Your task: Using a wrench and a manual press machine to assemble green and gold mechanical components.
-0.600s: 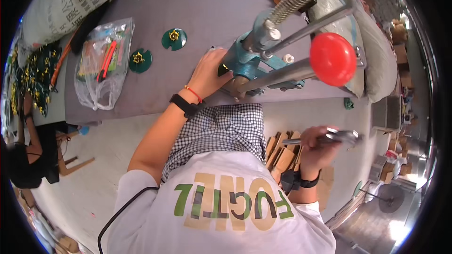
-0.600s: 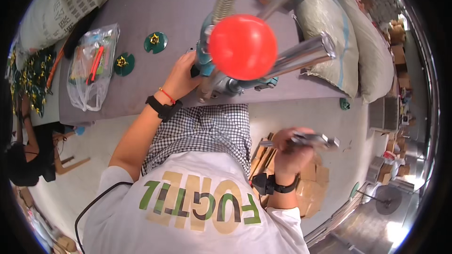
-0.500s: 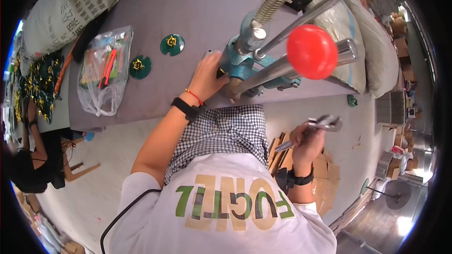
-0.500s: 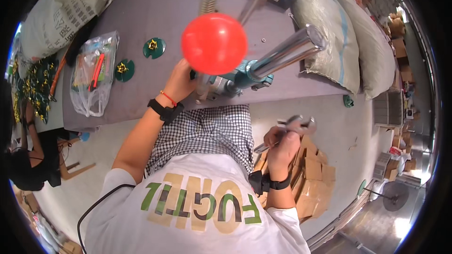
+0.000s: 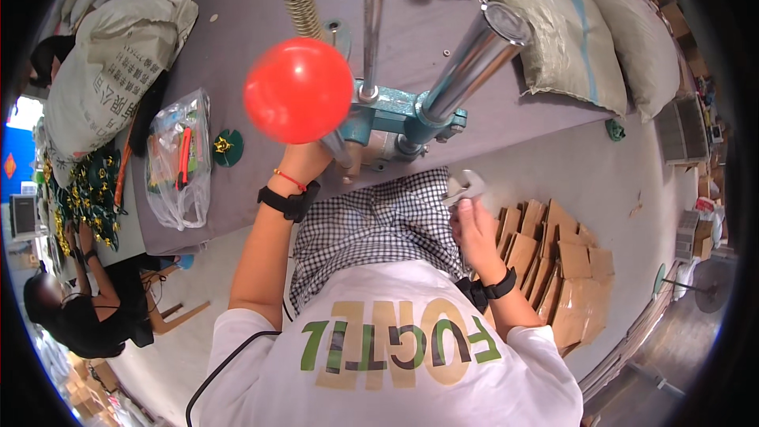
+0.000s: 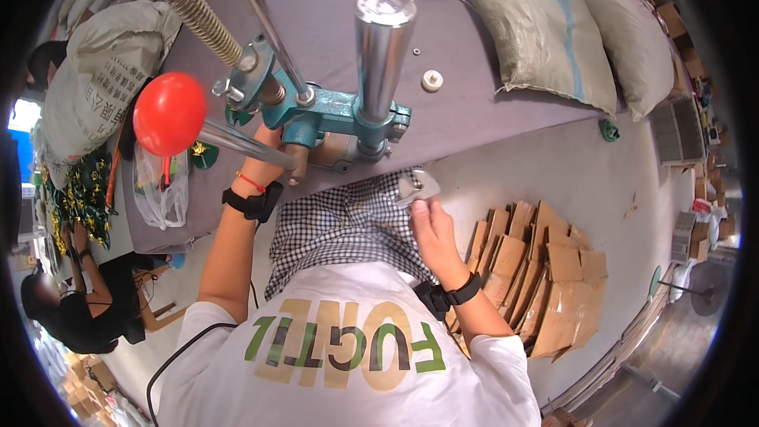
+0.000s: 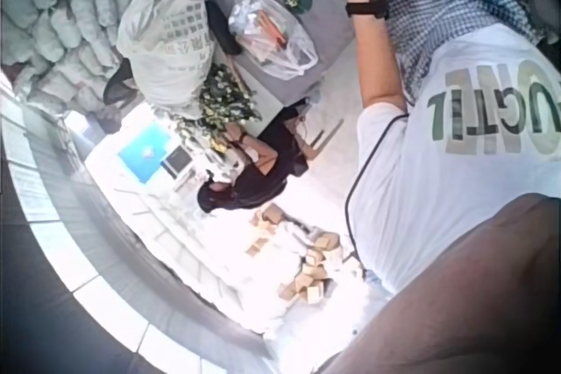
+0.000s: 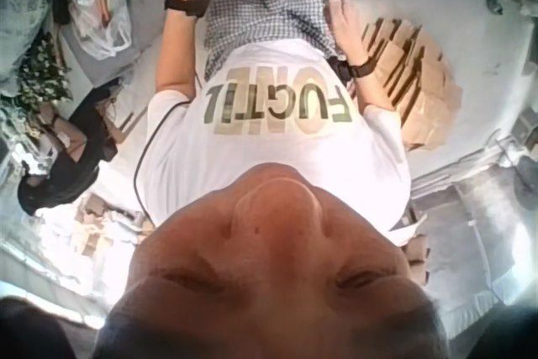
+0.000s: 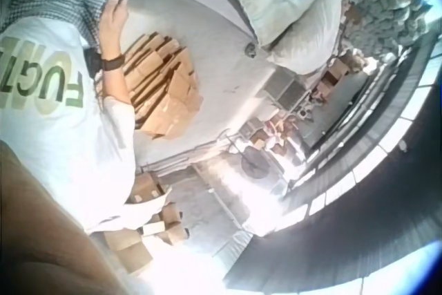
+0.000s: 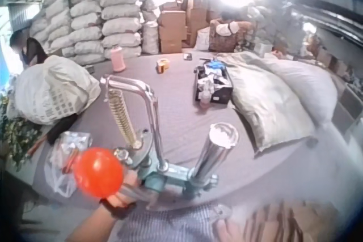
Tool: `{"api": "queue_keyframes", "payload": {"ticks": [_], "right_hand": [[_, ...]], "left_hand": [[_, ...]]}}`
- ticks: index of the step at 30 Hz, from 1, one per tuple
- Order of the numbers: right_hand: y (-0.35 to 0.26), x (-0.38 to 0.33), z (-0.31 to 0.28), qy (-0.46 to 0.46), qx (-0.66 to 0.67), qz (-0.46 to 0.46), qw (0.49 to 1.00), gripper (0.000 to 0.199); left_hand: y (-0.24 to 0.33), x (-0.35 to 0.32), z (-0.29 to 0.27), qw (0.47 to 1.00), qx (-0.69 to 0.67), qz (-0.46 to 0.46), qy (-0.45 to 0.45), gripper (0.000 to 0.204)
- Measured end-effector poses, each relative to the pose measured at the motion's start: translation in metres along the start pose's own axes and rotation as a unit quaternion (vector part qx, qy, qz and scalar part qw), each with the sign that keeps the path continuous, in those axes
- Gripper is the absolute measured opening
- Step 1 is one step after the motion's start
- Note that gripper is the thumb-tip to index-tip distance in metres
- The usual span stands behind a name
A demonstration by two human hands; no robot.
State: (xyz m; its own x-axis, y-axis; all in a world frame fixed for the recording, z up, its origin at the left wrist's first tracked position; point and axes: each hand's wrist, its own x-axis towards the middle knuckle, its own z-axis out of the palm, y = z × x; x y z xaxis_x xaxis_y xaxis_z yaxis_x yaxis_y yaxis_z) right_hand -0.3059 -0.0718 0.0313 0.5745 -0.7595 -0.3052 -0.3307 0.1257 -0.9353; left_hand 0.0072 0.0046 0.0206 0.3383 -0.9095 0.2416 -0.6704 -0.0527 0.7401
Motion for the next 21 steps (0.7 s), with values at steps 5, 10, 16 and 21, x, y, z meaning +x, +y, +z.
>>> {"api": "queue_keyframes", "payload": {"ticks": [5, 10, 16, 21], "right_hand": [[-0.001, 0.009, 0.019, -0.081, -0.104, -0.008, 0.991, 0.037], [-0.02, 0.015, 0.036, -0.145, -0.14, -0.05, 0.978, 0.04], [-0.025, 0.02, 0.044, -0.156, -0.126, -0.066, 0.977, 0.038], [-0.023, 0.019, 0.047, -0.147, -0.119, -0.063, 0.98, 0.038]], "left_hand": [[-0.014, -0.007, 0.004, 0.992, -0.002, -0.103, -0.066, 0.039], [-0.016, -0.007, 0.014, 0.998, -0.024, -0.053, -0.006, 0.025], [-0.004, 0.006, 0.02, 0.994, -0.081, 0.031, 0.07, 0.035], [-0.014, -0.001, 0.024, 0.997, -0.024, 0.007, 0.073, 0.049]]}}
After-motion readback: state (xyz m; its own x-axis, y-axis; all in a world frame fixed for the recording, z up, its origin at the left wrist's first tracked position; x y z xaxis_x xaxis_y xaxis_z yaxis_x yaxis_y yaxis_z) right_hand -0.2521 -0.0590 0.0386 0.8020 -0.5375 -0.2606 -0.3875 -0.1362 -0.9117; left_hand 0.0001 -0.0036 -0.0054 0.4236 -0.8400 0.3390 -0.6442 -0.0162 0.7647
